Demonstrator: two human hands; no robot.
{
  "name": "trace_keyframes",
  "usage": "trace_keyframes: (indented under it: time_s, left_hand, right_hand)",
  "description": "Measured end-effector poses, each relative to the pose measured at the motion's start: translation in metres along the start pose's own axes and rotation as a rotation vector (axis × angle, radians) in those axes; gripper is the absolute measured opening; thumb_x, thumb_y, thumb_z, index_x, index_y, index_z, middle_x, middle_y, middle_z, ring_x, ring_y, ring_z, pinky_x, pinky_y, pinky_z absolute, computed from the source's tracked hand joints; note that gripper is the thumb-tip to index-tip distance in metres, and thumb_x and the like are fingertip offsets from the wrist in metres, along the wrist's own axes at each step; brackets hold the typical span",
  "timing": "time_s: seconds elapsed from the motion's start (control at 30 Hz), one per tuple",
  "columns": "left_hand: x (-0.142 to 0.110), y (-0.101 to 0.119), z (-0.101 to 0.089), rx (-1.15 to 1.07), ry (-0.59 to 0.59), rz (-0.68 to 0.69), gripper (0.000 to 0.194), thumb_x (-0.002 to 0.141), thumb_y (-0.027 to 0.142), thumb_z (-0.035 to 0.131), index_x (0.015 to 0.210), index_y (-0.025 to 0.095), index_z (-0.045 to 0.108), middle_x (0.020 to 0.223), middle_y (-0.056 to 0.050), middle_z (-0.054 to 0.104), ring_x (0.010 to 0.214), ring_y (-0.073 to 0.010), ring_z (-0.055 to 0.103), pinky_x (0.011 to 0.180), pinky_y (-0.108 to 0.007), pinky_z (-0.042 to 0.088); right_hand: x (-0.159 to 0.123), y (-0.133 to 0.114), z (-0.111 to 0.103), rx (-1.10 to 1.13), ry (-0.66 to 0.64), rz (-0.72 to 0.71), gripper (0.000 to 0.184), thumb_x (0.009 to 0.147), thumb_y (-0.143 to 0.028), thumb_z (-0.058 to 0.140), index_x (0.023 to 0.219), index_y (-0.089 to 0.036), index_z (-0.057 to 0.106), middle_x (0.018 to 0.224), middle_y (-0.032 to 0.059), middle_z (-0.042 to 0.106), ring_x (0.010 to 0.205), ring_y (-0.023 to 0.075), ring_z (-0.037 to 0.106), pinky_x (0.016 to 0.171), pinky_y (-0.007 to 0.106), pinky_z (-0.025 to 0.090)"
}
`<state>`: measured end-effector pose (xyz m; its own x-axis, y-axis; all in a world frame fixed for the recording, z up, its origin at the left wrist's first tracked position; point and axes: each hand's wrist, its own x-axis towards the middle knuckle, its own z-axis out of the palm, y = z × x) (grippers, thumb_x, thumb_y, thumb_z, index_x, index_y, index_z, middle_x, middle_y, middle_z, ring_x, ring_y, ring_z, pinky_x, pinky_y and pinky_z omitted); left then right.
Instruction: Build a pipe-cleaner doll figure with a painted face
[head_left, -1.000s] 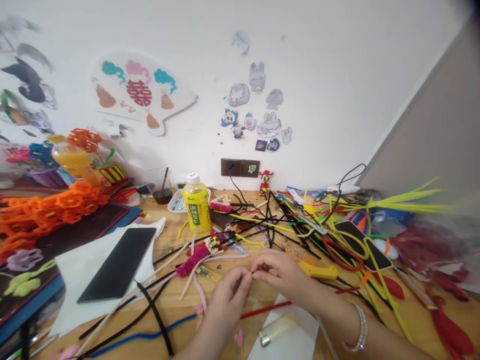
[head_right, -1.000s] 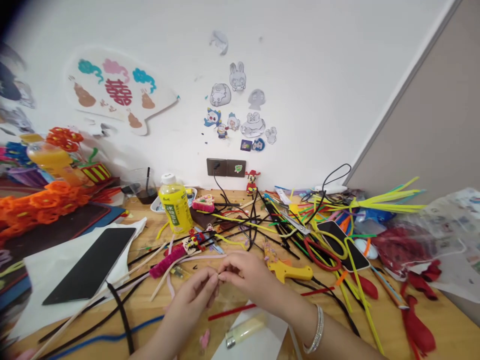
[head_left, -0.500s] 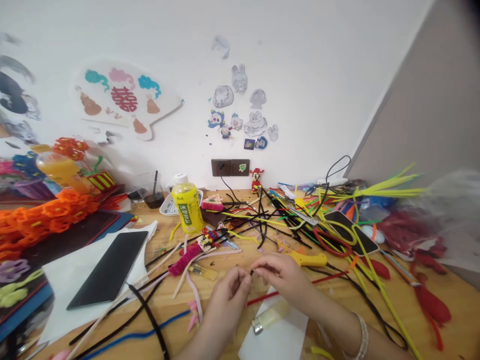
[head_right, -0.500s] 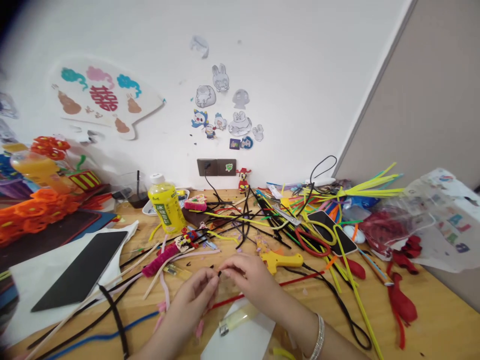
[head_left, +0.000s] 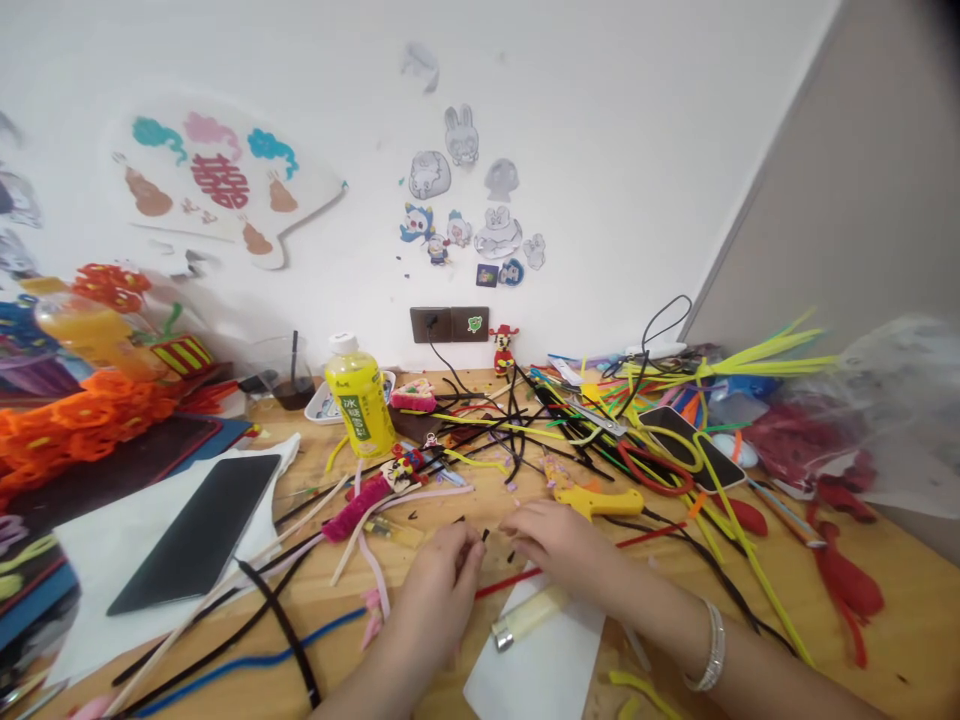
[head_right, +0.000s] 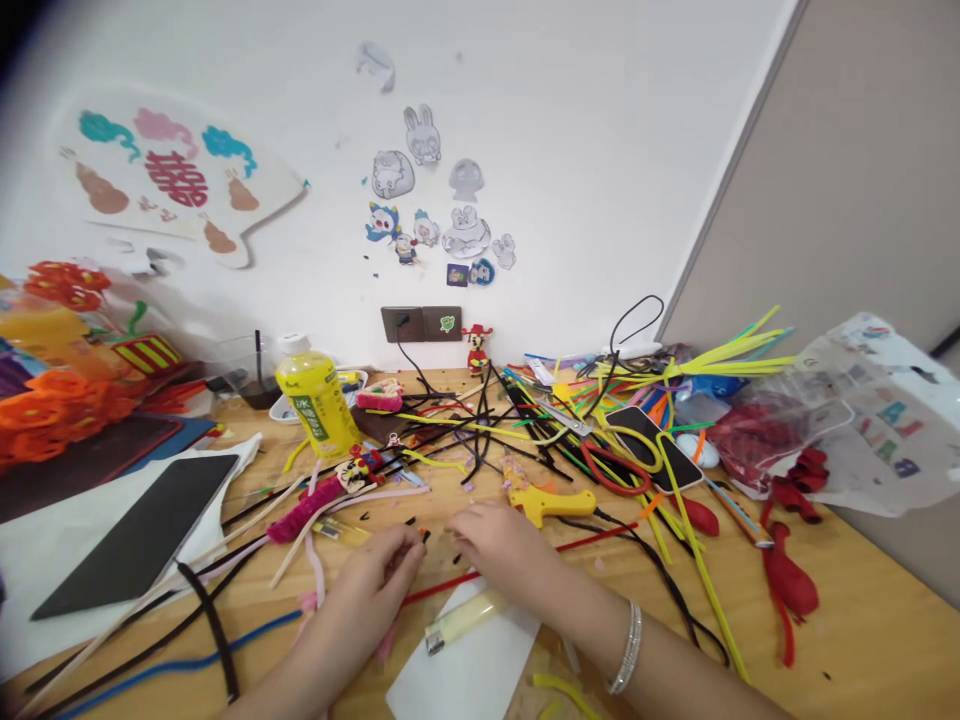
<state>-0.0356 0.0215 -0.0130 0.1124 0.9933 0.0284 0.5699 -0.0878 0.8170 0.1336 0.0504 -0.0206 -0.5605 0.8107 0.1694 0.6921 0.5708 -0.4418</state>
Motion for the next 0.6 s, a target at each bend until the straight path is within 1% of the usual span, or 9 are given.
trace_keyframes:
  time_s: [0.07,0.1,0.17,0.23,0.3,0.33,0.4,0.5,0.6]
  left_hand:
    - [0.001,-0.001,0.000,0.046,-0.007,0.000,0.024,0.076,0.031,0.038,0.058,0.021,0.049,0.053,0.001,0.050,0.058,-0.0181,0.055,0.053,-0.025,0.038]
    - [0.001,-0.001,0.001,0.067,-0.007,0.005,0.024,0.077,0.030,0.037,0.059,0.021,0.050,0.055,0.001,0.051,0.059,-0.0181,0.054,0.054,-0.026,0.038]
    - [0.001,-0.002,0.001,0.092,0.000,0.016,0.023,0.077,0.029,0.036,0.061,0.020,0.050,0.057,0.000,0.053,0.060,-0.0181,0.054,0.056,-0.027,0.039]
    - [0.002,-0.002,0.000,0.083,0.009,0.016,0.022,0.076,0.029,0.037,0.062,0.020,0.050,0.056,0.001,0.051,0.059,-0.0179,0.053,0.056,-0.027,0.038]
    - [0.002,-0.003,0.000,0.036,0.022,-0.001,0.021,0.075,0.031,0.040,0.060,0.021,0.050,0.051,0.003,0.048,0.056,-0.0175,0.052,0.053,-0.026,0.038]
    - [0.002,-0.003,0.000,0.003,0.031,-0.009,0.021,0.074,0.032,0.041,0.058,0.021,0.050,0.050,0.003,0.046,0.055,-0.0173,0.051,0.052,-0.025,0.037]
    - [0.003,-0.003,0.000,-0.062,0.056,-0.013,0.021,0.073,0.033,0.044,0.056,0.021,0.049,0.048,0.004,0.045,0.053,-0.0169,0.051,0.049,-0.025,0.037]
    - [0.003,-0.003,0.000,-0.143,0.087,-0.009,0.022,0.072,0.035,0.046,0.055,0.022,0.049,0.047,0.004,0.044,0.049,-0.0158,0.049,0.046,-0.024,0.036]
    - [0.000,-0.001,0.002,-0.174,0.107,0.009,0.022,0.072,0.036,0.047,0.056,0.021,0.050,0.047,0.004,0.046,0.048,-0.0152,0.049,0.045,-0.023,0.035]
  right_hand:
    - [-0.007,-0.003,-0.007,0.060,-0.029,-0.039,0.016,0.082,-0.019,0.048,0.090,-0.019,0.062,0.084,0.0037,0.064,0.081,0.0140,0.056,0.074,0.023,0.041]
    - [-0.011,-0.004,-0.009,0.081,-0.087,-0.079,0.014,0.079,-0.024,0.053,0.089,-0.019,0.062,0.083,0.0029,0.063,0.080,0.0143,0.055,0.072,0.023,0.041]
    - [-0.019,-0.007,-0.011,0.063,-0.222,-0.156,0.024,0.070,-0.033,0.064,0.090,-0.021,0.062,0.088,0.0035,0.062,0.085,0.0171,0.054,0.072,0.025,0.041]
    - [-0.025,-0.010,-0.009,-0.019,-0.279,-0.167,0.029,0.065,-0.033,0.068,0.090,-0.019,0.061,0.090,0.0055,0.060,0.087,0.0199,0.052,0.072,0.027,0.040]
    - [-0.027,-0.011,-0.006,-0.061,-0.283,-0.148,0.024,0.068,-0.029,0.067,0.088,-0.018,0.060,0.090,0.0062,0.059,0.087,0.0207,0.051,0.073,0.029,0.039]
    - [-0.027,-0.011,-0.005,-0.039,-0.278,-0.124,0.022,0.070,-0.027,0.065,0.088,-0.018,0.058,0.091,0.0059,0.059,0.088,0.0202,0.051,0.074,0.028,0.038]
    - [-0.027,-0.010,-0.005,0.081,-0.242,-0.015,0.018,0.074,-0.023,0.059,0.091,-0.019,0.054,0.091,0.0044,0.058,0.086,0.0181,0.051,0.073,0.027,0.038]
    - [-0.027,-0.007,-0.006,0.339,-0.083,0.180,0.018,0.079,-0.020,0.048,0.098,-0.021,0.046,0.090,0.0018,0.054,0.081,0.0147,0.050,0.071,0.024,0.038]
    - [-0.026,-0.005,-0.001,0.554,0.056,0.210,0.016,0.081,-0.027,0.046,0.095,-0.021,0.045,0.086,-0.0001,0.051,0.078,0.0137,0.047,0.068,0.023,0.038]
